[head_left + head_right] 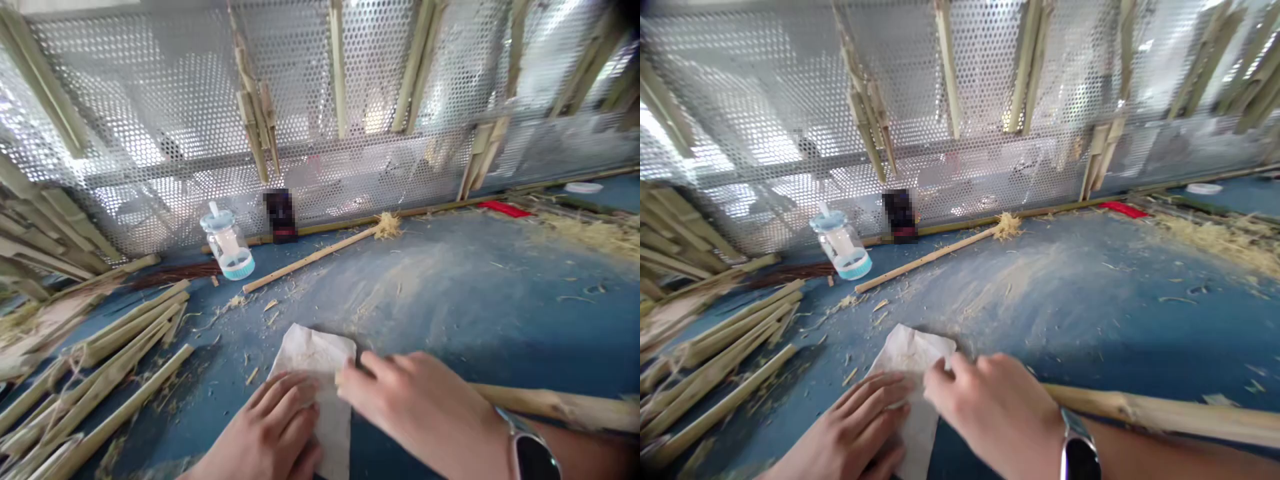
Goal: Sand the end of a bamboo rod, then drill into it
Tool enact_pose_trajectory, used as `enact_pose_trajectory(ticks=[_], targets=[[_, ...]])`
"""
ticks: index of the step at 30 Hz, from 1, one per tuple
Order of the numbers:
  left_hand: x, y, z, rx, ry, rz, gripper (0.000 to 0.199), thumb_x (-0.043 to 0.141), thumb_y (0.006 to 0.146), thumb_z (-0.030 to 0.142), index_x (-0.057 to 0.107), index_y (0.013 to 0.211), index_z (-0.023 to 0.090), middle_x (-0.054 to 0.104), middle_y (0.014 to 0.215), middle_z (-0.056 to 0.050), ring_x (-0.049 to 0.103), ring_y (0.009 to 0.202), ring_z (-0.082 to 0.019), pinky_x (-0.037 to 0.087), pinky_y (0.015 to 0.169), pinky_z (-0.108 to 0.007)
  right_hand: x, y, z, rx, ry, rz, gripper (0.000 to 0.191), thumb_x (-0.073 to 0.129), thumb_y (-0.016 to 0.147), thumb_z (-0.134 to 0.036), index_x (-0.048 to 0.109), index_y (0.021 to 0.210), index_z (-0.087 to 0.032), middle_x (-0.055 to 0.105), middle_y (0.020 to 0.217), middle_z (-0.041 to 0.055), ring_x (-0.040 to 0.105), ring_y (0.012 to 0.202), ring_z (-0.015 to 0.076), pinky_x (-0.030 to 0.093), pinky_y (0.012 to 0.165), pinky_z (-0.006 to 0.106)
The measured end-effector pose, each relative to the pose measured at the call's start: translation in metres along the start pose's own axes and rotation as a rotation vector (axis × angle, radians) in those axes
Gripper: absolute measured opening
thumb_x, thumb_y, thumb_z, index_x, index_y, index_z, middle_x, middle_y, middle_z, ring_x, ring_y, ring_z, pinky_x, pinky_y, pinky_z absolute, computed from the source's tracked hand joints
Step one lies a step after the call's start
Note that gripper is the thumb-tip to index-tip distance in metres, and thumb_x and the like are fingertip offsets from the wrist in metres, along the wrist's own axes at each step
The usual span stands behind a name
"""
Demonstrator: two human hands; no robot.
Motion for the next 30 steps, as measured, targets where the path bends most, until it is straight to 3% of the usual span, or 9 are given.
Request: enact_pose_trajectory(ticks=[3,8,13,14,17,19,21,25,30], targets=[[-0.002,0.001,-0.001,0.020,0.040,-0.021,0.021,0.057,0.092,0.024,0.065,0.110,0.018,0.070,0.119,-0.007,0.063,0.115,-0.023,0.051,0.103,-0.034,0.006,0.004,0.001,-0.009,0.089,0.016,0.014,0.054,0.093,-0.023,0.056,0.107,-0.025,0.067,0.077,-0.0025,0.061,0.050,0.0148,0.025,0.043,0.028],[-0.006,0.002,0.004,0.156,0.198,0.012,0.021,0.053,0.096,0.027,0.067,0.109,0.018,0.071,0.119,-0.006,0.067,0.110,-0.021,0.051,0.102,-0.031,0.003,0.016,0.043,0.199,-0.047,-0.020,0.015,0.049,0.092,-0.008,0.059,0.099,-0.017,0.067,0.072,0.0034,0.062,0.053,0.0159,0.027,0.045,0.027],[-0.018,0.012,-0.007,0.128,0.001,-0.009,0.019,0.057,0.090,0.022,0.068,0.105,0.019,0.074,0.105,-0.006,0.070,0.097,-0.021,0.056,0.093,-0.034,-0.003,0.004,0.004,-0.073,0.188,0.077,0.011,0.051,0.093,-0.022,0.057,0.102,-0.023,0.066,0.075,-0.0001,0.060,0.052,0.0137,0.027,0.044,0.026],[-0.022,0.018,-0.018,0.041,-0.130,0.011,0.020,0.056,0.089,0.021,0.069,0.104,0.020,0.075,0.100,-0.005,0.071,0.092,-0.021,0.057,0.088,-0.033,-0.002,0.002,-0.004,-0.095,0.230,0.084,0.010,0.052,0.093,-0.025,0.056,0.103,-0.024,0.067,0.076,-0.0007,0.061,0.053,0.0142,0.026,0.044,0.026],[-0.028,0.046,-0.075,-0.454,-0.475,0.172,0.022,0.057,0.090,0.037,0.070,0.099,0.021,0.073,0.091,-0.006,0.069,0.084,-0.022,0.057,0.075,-0.032,0.001,0.003,-0.003,-0.037,0.223,0.062,0.012,0.052,0.092,-0.022,0.056,0.104,-0.022,0.069,0.077,0.0008,0.063,0.055,0.0157,0.027,0.044,0.026],[-0.025,0.076,-0.113,-0.570,-0.557,0.203,0.041,0.044,0.097,0.042,0.057,0.128,0.019,0.071,0.097,-0.007,0.069,0.077,-0.019,0.058,0.071,-0.032,0.002,0.005,0.008,0.037,0.163,0.032,0.010,0.051,0.092,-0.016,0.057,0.100,-0.019,0.069,0.076,0.0027,0.064,0.055,0.0160,0.027,0.046,0.026],[-0.019,0.108,-0.150,-0.686,-0.618,0.234,0.047,0.046,0.097,0.040,0.046,0.139,0.018,0.069,0.100,-0.007,0.069,0.074,-0.017,0.058,0.071,-0.032,0.002,0.008,0.016,0.087,0.142,0.020,0.008,0.050,0.094,-0.019,0.058,0.095,-0.020,0.069,0.074,0.0029,0.064,0.054,0.0161,0.025,0.047,0.026],[-0.004,0.159,-0.204,-0.855,-0.646,0.275,0.034,0.059,0.096,0.035,0.057,0.124,0.016,0.062,0.117,-0.009,0.065,0.095,-0.020,0.056,0.081,-0.040,0.008,0.010,0.010,0.070,0.239,0.022,0.019,0.049,0.096,-0.039,0.059,0.088,-0.024,0.070,0.071,-0.0001,0.064,0.053,0.0163,0.015,0.047,0.029],[-0.001,0.180,-0.239,-0.982,-0.632,0.315,0.035,0.060,0.095,0.034,0.056,0.125,0.016,0.059,0.124,-0.010,0.063,0.103,-0.023,0.055,0.086,-0.044,0.012,0.008,-0.001,-0.006,0.263,0.009,0.026,0.045,0.097,-0.045,0.058,0.087,-0.024,0.070,0.072,0.0002,0.067,0.055,0.0182,0.014,0.046,0.031]])
Point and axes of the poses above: each hand's wrist, its own y-axis towards the middle knuckle, its own x-axis out of the palm, z = x × y, the point moved 3 cm from there along y, towards the middle knuckle
